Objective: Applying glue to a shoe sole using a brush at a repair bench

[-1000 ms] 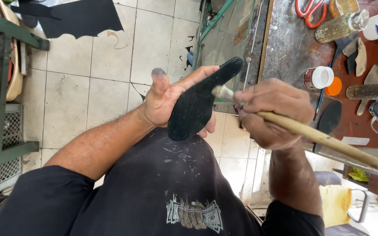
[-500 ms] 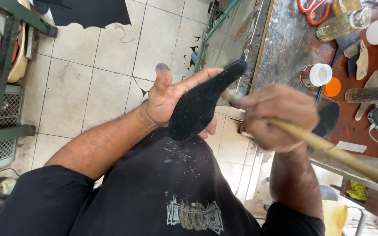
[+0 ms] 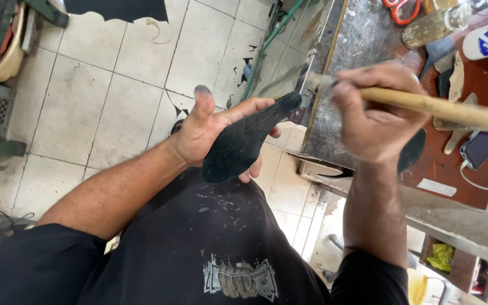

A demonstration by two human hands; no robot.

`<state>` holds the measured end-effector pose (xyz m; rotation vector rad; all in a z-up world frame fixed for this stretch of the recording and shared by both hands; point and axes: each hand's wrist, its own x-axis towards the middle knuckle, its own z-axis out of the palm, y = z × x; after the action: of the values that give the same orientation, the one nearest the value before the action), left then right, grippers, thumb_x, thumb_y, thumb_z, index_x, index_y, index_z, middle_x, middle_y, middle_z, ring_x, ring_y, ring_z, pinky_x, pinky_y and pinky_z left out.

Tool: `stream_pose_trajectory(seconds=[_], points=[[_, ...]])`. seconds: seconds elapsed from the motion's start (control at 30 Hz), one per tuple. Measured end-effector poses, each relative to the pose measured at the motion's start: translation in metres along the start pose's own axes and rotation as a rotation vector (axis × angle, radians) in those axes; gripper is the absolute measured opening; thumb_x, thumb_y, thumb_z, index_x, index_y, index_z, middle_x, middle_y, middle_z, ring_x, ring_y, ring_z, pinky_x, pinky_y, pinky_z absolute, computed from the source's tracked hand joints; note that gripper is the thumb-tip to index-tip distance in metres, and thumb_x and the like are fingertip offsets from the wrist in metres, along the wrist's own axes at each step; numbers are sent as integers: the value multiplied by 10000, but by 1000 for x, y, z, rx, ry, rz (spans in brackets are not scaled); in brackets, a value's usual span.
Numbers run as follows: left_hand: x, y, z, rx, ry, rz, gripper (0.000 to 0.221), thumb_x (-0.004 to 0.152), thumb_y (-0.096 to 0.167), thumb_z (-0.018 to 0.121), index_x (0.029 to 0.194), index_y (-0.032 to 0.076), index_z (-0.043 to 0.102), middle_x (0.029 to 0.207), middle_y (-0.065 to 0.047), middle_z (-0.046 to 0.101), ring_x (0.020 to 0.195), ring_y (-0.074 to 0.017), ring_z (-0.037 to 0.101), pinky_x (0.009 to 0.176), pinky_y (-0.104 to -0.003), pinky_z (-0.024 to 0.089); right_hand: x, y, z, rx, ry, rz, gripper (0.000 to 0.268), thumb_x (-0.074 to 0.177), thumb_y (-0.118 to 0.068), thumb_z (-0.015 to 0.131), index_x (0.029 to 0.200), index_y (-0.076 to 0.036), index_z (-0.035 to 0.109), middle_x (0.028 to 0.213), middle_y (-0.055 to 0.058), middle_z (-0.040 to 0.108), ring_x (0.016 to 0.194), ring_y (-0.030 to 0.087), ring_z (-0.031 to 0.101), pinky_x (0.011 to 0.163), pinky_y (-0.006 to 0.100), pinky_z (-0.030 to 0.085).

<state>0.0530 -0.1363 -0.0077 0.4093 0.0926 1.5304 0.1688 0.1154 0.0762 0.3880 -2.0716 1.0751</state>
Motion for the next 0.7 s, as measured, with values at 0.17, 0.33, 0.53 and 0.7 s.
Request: stream_pose_trajectory(seconds=[0.17, 0.33, 0.53, 0.7], points=[[-2, -7, 13, -53, 110, 48, 1191, 715, 768, 555, 1614, 106, 138, 1372, -227, 411, 865, -441, 712, 686, -557, 660, -10, -26, 41, 216, -104, 60, 223, 971, 157, 617, 1092, -30, 613, 874, 112, 698, 805, 198, 785, 580, 230, 694], [-9, -8, 14, 19, 180, 132, 1130, 702, 799, 522, 1571, 125, 263, 1299, -200, 429, 809, -416, 712, 644, -552, 653, 3, -26, 63, 143, -34, -1, 280, 945, 225, 598, 1091, -12, 619, 828, 117, 670, 678, 193, 744, 483, 246, 626], [-32, -8, 7, -65, 61, 257, 1139, 767, 760, 561, 1627, 132, 159, 1366, -211, 454, 873, -459, 705, 708, -565, 638, 15, -5, 60, 143, 58, -43, 214, 1002, 208, 624, 1079, 9, 611, 909, 186, 682, 629, 219, 653, 472, 248, 547], [-59, 5, -4, -18, -53, 263, 1204, 775, 712, 694, 1658, 150, 99, 1495, -235, 415, 990, -493, 700, 803, -583, 658, 30, -2, 78, 24, 99, -46, 172, 1009, 172, 671, 1052, 32, 581, 928, 204, 689, 623, 218, 675, 489, 275, 573]])
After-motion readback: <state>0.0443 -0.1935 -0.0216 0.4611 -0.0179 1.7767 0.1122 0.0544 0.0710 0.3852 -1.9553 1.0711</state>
